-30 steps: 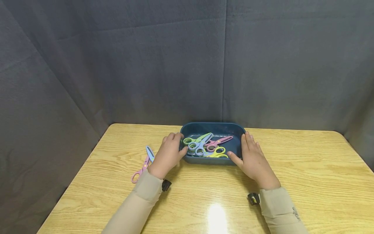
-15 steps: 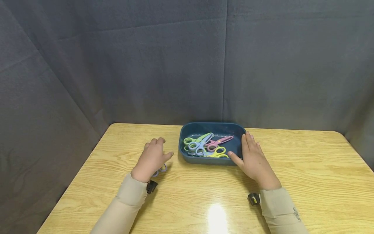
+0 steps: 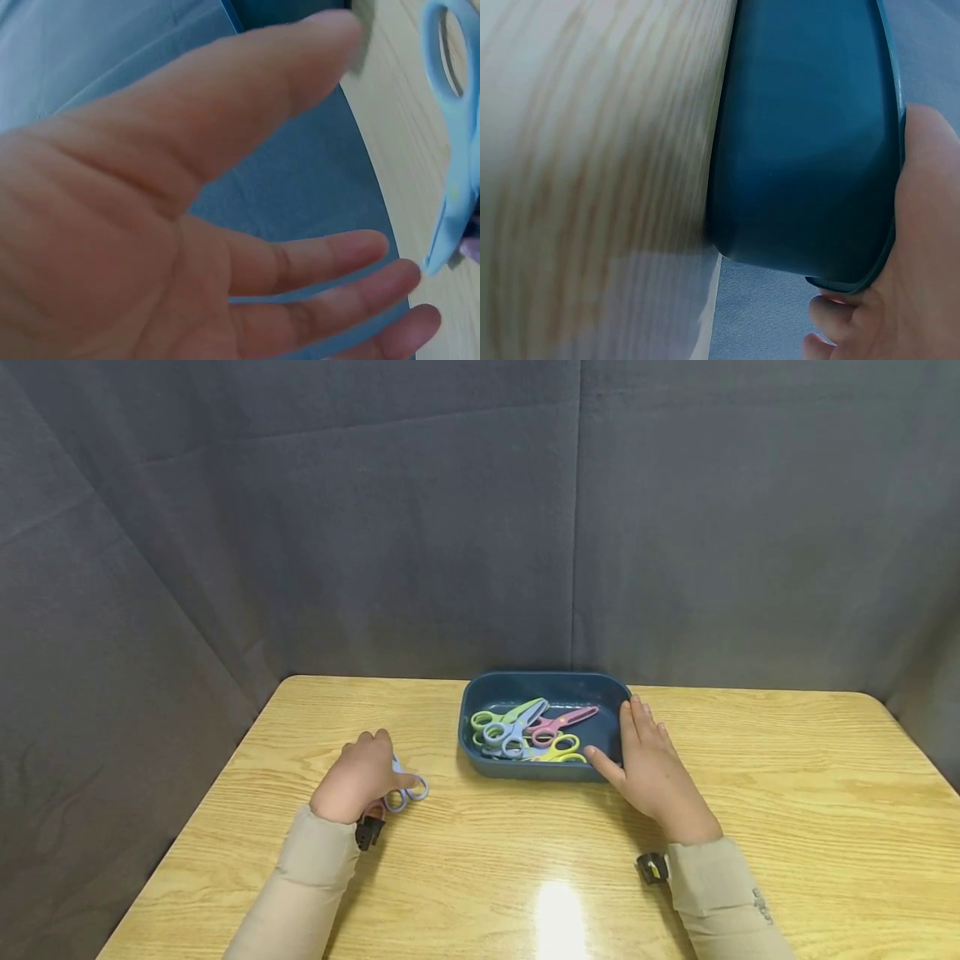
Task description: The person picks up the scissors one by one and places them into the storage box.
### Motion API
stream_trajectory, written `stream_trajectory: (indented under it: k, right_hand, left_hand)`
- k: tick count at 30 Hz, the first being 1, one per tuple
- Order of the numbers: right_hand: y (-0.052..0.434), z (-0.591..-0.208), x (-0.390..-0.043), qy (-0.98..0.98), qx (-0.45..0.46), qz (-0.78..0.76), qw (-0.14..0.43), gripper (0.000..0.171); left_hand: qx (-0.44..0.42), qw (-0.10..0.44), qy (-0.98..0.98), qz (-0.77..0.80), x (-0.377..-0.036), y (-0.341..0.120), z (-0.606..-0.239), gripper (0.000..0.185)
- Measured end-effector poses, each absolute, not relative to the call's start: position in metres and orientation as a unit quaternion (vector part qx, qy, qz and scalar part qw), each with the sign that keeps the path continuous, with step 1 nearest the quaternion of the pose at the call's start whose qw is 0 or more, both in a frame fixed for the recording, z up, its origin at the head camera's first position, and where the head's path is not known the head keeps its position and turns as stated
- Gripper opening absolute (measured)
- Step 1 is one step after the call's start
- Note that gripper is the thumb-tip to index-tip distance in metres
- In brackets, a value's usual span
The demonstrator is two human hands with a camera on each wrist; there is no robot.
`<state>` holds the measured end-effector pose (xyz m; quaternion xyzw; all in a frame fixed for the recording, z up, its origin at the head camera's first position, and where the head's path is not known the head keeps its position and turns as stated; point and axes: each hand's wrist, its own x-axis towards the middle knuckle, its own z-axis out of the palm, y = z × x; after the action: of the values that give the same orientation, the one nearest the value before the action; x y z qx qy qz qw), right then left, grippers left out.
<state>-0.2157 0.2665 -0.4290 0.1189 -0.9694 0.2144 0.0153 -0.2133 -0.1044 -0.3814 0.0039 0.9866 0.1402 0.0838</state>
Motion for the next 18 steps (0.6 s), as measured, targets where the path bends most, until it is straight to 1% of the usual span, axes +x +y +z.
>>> stream_trajectory:
  k: [3,7,12,15,18]
  right_hand:
    - [0.2660,-0.4287,-0.2158,-0.969,0.118,0.216,0.011,0.098]
    - [0.2661,-0.4284,-0.2162,-0.969,0.116,0.218,0.009,0.098]
    - [0.2658,-0.4276,-0.2160,-0.969,0.114,0.217,0.009,0.098]
    - [0.2655,-0.4281,-0.2161,-0.969,0.115,0.219,0.010,0.098]
    - [0.2653,-0.4287,-0.2161,-0.969,0.116,0.217,0.011,0.097]
  left_hand:
    - [-0.022,0.092,0.987,0.129,-0.2127,-0.1073,-0.3818,0.064]
    - [-0.054,0.120,0.984,0.116,-0.2118,-0.1093,-0.3812,0.058]
    - [-0.080,0.166,0.978,0.101,-0.2094,-0.1102,-0.3812,0.040]
    - [-0.095,0.187,0.972,0.101,-0.2088,-0.1116,-0.3830,0.038]
    - [-0.095,0.204,0.969,0.098,-0.2096,-0.1149,-0.3846,0.042]
